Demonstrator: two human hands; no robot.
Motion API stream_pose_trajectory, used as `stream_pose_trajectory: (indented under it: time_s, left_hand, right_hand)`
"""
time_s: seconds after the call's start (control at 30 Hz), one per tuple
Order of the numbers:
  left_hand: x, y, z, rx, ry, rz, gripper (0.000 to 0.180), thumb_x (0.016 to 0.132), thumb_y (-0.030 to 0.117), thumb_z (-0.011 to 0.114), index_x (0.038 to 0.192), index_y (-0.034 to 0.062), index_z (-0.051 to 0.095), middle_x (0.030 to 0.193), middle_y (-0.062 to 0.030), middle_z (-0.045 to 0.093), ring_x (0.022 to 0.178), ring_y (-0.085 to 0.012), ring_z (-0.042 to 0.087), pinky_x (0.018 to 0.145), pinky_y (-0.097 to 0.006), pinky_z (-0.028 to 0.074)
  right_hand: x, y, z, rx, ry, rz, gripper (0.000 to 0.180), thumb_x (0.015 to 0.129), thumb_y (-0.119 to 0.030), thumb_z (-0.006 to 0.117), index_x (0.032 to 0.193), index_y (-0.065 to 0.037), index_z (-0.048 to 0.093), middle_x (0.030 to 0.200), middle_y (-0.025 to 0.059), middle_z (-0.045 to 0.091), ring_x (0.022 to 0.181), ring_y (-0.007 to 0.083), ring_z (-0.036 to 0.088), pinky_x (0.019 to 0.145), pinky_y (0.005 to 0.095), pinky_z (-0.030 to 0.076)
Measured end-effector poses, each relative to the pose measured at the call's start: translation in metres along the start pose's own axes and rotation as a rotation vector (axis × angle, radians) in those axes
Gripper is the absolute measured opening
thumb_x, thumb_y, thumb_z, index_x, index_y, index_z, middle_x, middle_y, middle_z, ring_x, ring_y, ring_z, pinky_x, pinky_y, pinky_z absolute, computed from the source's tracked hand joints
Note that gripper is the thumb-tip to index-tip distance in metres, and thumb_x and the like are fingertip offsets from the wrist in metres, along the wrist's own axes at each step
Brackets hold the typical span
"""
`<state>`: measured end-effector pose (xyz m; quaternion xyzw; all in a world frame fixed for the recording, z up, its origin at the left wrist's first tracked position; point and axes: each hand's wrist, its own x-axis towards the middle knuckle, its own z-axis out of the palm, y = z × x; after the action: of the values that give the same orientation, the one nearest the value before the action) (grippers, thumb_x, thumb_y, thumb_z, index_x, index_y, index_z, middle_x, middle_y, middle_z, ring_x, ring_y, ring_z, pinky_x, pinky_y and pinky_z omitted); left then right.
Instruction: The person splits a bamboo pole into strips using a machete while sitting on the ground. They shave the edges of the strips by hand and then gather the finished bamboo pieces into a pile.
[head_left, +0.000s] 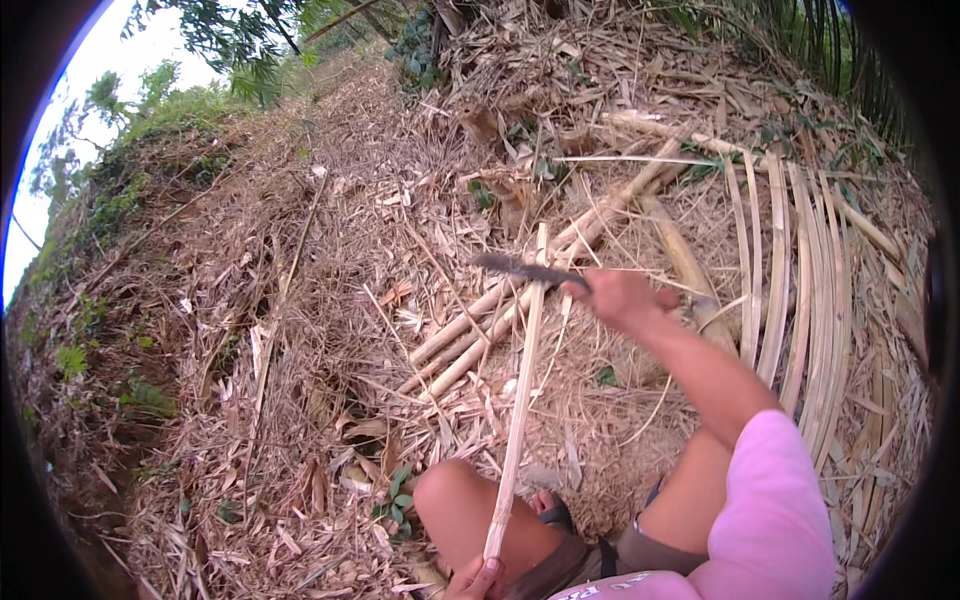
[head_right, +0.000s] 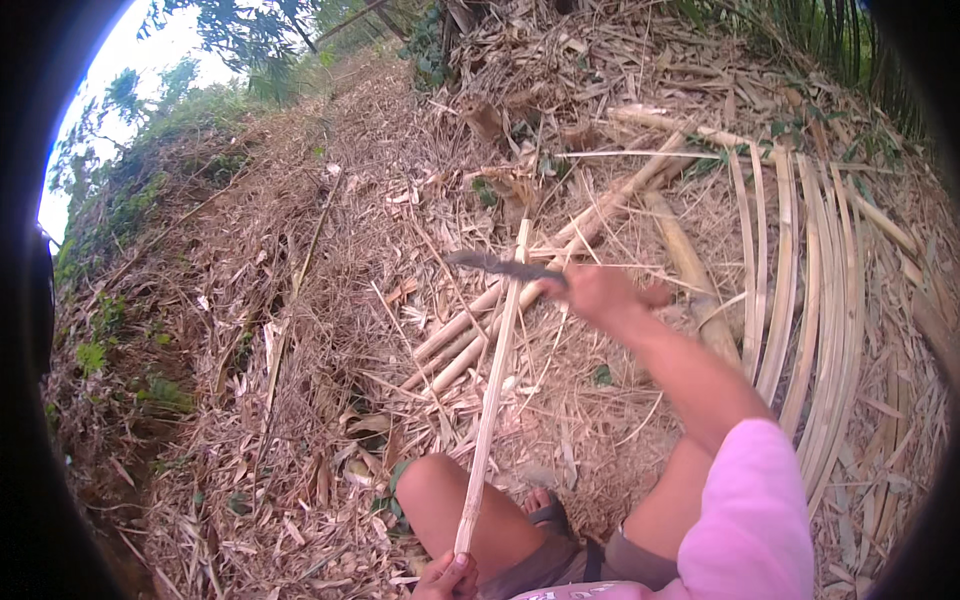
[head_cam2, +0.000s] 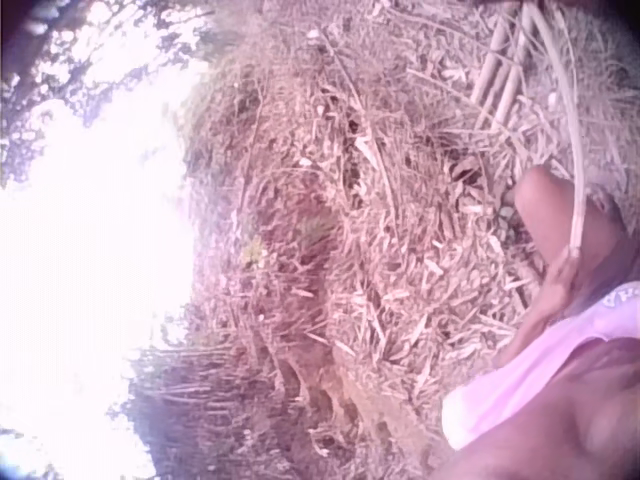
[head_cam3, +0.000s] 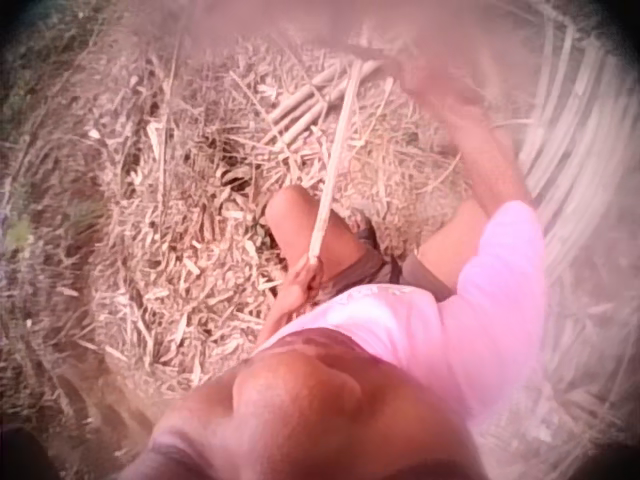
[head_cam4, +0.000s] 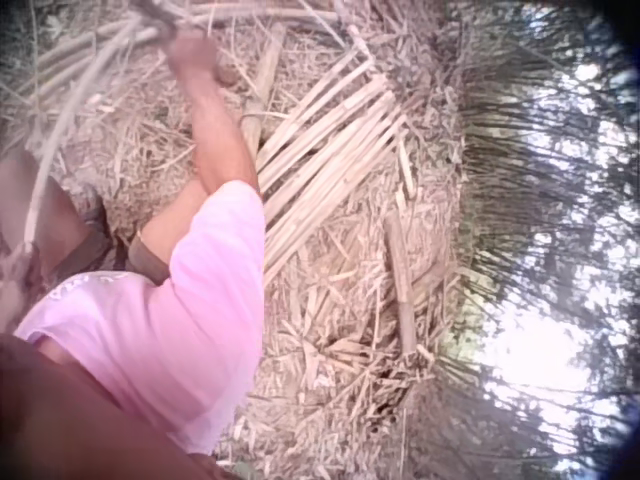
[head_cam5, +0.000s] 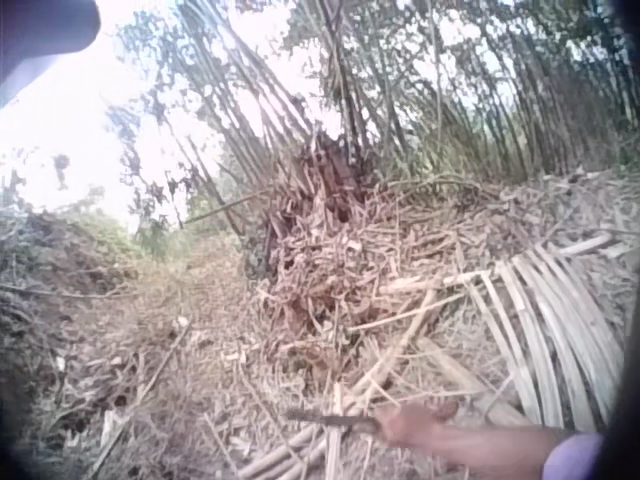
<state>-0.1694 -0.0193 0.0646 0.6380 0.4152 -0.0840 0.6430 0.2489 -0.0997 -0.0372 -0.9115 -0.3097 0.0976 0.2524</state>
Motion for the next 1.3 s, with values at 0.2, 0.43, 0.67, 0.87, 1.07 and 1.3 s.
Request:
stream_pose_trajectory:
  time_s: [0.2,0.43,0.67,0.87,1.07,1.3]
  left_hand:
    - [-0.018,-0.017,-0.021,-0.048,-0.054,-0.108,0.031,0.103,0.032,0.042,0.081,0.0118,0.048,0.057,0.0037,0.038,0.045,-0.0086,0.032,0.042,-0.024,0.024]
    - [0.014,-0.033,-0.018,-0.236,0.047,-0.096,0.028,0.102,0.032,0.046,0.081,0.0134,0.048,0.059,0.0047,0.037,0.047,-0.0072,0.033,0.044,-0.022,0.025]
    - [0.032,-0.01,0.01,-0.104,-0.145,-0.036,0.023,0.101,0.032,0.047,0.085,0.0157,0.05,0.062,0.0075,0.038,0.051,-0.005,0.032,0.045,-0.02,0.024]
    - [0.036,-0.027,0.009,-0.1,-0.177,-0.055,0.024,0.102,0.033,0.045,0.086,0.0151,0.05,0.062,0.0068,0.039,0.048,-0.0055,0.032,0.043,-0.021,0.025]
    - [0.032,-0.03,0.014,-0.102,-0.173,-0.109,0.025,0.102,0.033,0.046,0.086,0.0142,0.05,0.061,0.0061,0.038,0.047,-0.0062,0.032,0.041,-0.021,0.025]
    - [0.035,-0.04,0.009,-0.153,-0.16,-0.094,0.03,0.101,0.038,0.047,0.088,0.0116,0.053,0.06,0.0069,0.036,0.047,-0.0053,0.029,0.042,-0.022,0.022]
  right_hand:
    - [0.023,0.07,0.007,0.15,0.474,0.167,0.079,0.097,-0.065,0.022,0.07,-0.005,0.067,0.072,0.0164,0.067,0.069,0.0339,0.067,0.063,0.0507,0.048]
    - [0.056,0.115,0.008,0.757,0.605,0.636,0.084,0.092,-0.072,0.025,0.082,0.002,0.064,0.07,0.0183,0.06,0.066,0.0303,0.06,0.06,0.0441,0.048]
    - [0.003,0.021,-0.018,1.652,0.153,0.459,0.068,0.088,-0.07,0.047,0.087,-0.003,0.055,0.053,-0.0087,0.028,0.04,0.0046,0.032,0.038,0.0247,0.034]
    - [0.004,0.022,-0.026,1.694,0.167,0.365,0.051,0.087,-0.047,0.067,0.104,0.0,0.062,0.054,-0.0094,0.032,0.041,0.0037,0.033,0.04,0.024,0.034]
    - [0.005,0.027,-0.022,1.705,0.129,0.32,0.027,0.09,-0.028,0.069,0.092,-0.001,0.067,0.054,-0.0086,0.04,0.042,0.003,0.034,0.041,0.0233,0.033]
    - [0.003,0.029,-0.027,1.843,0.031,0.206,0.029,0.093,-0.03,0.065,0.097,-0.001,0.064,0.053,-0.01,0.033,0.043,0.0028,0.032,0.043,0.0233,0.033]
